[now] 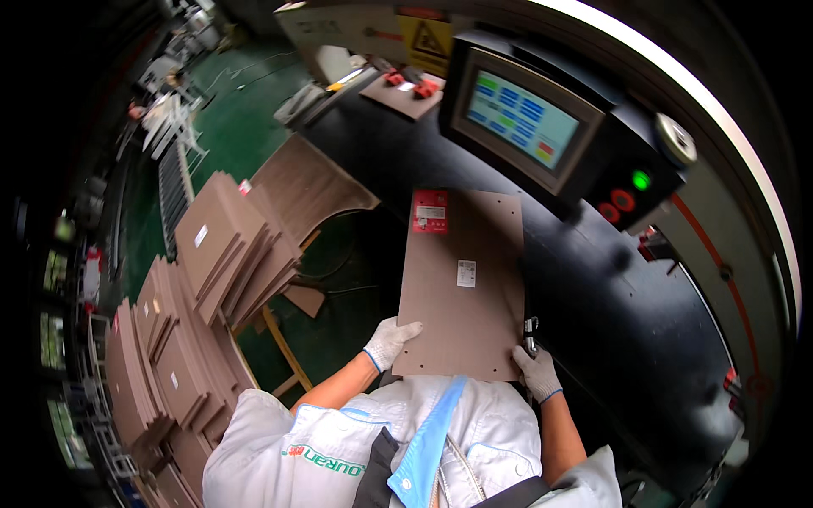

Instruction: The person takes wood panels from a stack, places them individually into an industrial edging or finishing machine, and then collects processed panels and carries them to another table.

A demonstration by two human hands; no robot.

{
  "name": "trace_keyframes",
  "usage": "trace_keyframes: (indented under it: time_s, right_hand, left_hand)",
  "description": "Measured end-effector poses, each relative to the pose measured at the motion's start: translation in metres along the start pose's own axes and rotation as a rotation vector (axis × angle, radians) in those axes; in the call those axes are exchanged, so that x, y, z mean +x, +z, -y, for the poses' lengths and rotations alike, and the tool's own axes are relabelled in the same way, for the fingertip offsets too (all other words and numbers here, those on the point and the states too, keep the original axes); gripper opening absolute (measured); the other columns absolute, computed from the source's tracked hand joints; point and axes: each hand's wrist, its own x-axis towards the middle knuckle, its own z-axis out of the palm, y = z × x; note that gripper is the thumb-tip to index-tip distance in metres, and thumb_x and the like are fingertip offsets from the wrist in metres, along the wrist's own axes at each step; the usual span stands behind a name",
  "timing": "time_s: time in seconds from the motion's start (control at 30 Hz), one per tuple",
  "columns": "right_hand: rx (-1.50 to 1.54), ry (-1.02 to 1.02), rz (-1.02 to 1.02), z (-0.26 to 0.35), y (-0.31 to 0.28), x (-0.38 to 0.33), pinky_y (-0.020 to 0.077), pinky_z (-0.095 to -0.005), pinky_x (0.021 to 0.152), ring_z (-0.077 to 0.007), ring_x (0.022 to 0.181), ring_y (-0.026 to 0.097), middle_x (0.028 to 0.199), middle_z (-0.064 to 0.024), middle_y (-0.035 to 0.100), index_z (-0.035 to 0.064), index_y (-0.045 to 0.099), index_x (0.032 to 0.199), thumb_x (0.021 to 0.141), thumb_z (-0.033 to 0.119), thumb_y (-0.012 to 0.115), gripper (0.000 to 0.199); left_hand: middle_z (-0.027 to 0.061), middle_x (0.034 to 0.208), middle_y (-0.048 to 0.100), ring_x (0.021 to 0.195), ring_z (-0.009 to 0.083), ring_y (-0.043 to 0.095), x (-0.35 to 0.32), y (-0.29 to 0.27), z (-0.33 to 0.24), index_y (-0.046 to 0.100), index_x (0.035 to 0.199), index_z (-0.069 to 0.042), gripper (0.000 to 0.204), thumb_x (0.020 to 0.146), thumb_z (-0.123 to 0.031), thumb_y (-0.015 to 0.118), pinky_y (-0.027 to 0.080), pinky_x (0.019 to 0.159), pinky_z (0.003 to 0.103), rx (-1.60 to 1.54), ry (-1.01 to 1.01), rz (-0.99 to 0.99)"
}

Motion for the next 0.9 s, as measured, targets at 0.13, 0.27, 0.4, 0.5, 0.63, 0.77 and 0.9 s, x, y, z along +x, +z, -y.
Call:
trace_keyframes:
  time_s: [0.13, 0.27, 0.4, 0.5, 0.63, 0.77, 0.9]
  right_hand:
    - [-0.091, -0.185, 0.318, 0.060, 0.079, 0.008, 0.0486, -0.0258, 0.061, -0.0098, 0.072, 0.061, 0.097, -0.0038, 0.072, -0.0018, 0.069, 0.124, 0.089, 0.013, 0.080, 0.040]
    - [-0.162, -0.419, 0.592, 0.136, 0.193, 0.005, 0.0490, -0.0249, 0.064, -0.0072, 0.075, 0.060, 0.094, 0.0007, 0.071, -0.0007, 0.073, 0.119, 0.088, 0.009, 0.081, 0.034]
    - [-0.257, -0.595, 0.649, 0.221, 0.352, -0.011, 0.0413, -0.0241, 0.054, -0.0070, 0.058, 0.052, 0.071, 0.0043, 0.059, 0.0042, 0.072, 0.099, 0.088, 0.017, 0.079, 0.018]
    - [-0.351, -0.570, 0.600, 0.268, 0.445, 0.004, 0.0385, -0.0262, 0.047, -0.0083, 0.053, 0.050, 0.070, 0.0028, 0.058, 0.0056, 0.074, 0.102, 0.092, 0.023, 0.079, 0.021]
    - [-0.390, -0.648, 0.495, 0.289, 0.506, 0.051, 0.0335, -0.0247, 0.043, -0.0078, 0.049, 0.046, 0.069, 0.0032, 0.057, 0.0081, 0.073, 0.099, 0.093, 0.027, 0.080, 0.021]
    - [-0.228, -0.733, 0.483, 0.263, 0.524, 0.052, 0.0300, -0.0216, 0.043, -0.0046, 0.050, 0.042, 0.067, 0.0049, 0.053, 0.0086, 0.071, 0.095, 0.097, 0.038, 0.077, 0.031]
    - [-0.042, -0.742, 0.327, 0.207, 0.493, 0.050, 0.0296, -0.0212, 0.043, -0.0047, 0.048, 0.041, 0.066, 0.0038, 0.052, 0.0082, 0.068, 0.095, 0.102, 0.045, 0.070, 0.037]
  left_hand:
    - [0.0053, 0.112, 0.073, 0.098, 0.0136, 0.067, -0.072, -0.071, -0.010, 0.071, 0.122, 0.005, 0.035, 0.096, -0.018, 0.077, 0.055, 0.090, 0.031, -0.140, 0.257, -0.231]
    - [0.0057, 0.110, 0.074, 0.097, 0.0131, 0.068, -0.159, -0.148, -0.056, 0.073, 0.120, 0.004, 0.031, 0.098, -0.016, 0.075, 0.055, 0.089, 0.030, -0.197, 0.437, -0.478]
    - [0.0041, 0.103, 0.075, 0.092, 0.0130, 0.068, -0.194, -0.265, -0.105, 0.074, 0.112, 0.002, 0.030, 0.095, -0.023, 0.078, 0.055, 0.085, 0.030, -0.286, 0.586, -0.855]
    - [0.0027, 0.097, 0.074, 0.085, 0.0124, 0.067, -0.190, -0.354, -0.113, 0.074, 0.106, 0.000, 0.028, 0.095, -0.025, 0.078, 0.055, 0.080, 0.030, -0.214, 0.736, -1.148]
    - [0.0054, 0.096, 0.074, 0.083, 0.0132, 0.068, -0.195, -0.349, -0.051, 0.074, 0.108, -0.002, 0.025, 0.096, -0.024, 0.077, 0.056, 0.079, 0.031, -0.173, 0.962, -1.330]
    - [0.0117, 0.104, 0.075, 0.091, 0.0224, 0.073, -0.262, -0.313, 0.172, 0.071, 0.115, -0.004, 0.026, 0.095, -0.021, 0.077, 0.058, 0.086, 0.037, -0.133, 0.505, -1.808]
    - [0.0174, 0.117, 0.069, 0.103, 0.0370, 0.069, -0.344, -0.283, 0.370, 0.068, 0.120, -0.008, 0.034, 0.093, -0.028, 0.073, 0.056, 0.091, 0.048, -0.025, -0.232, -2.174]
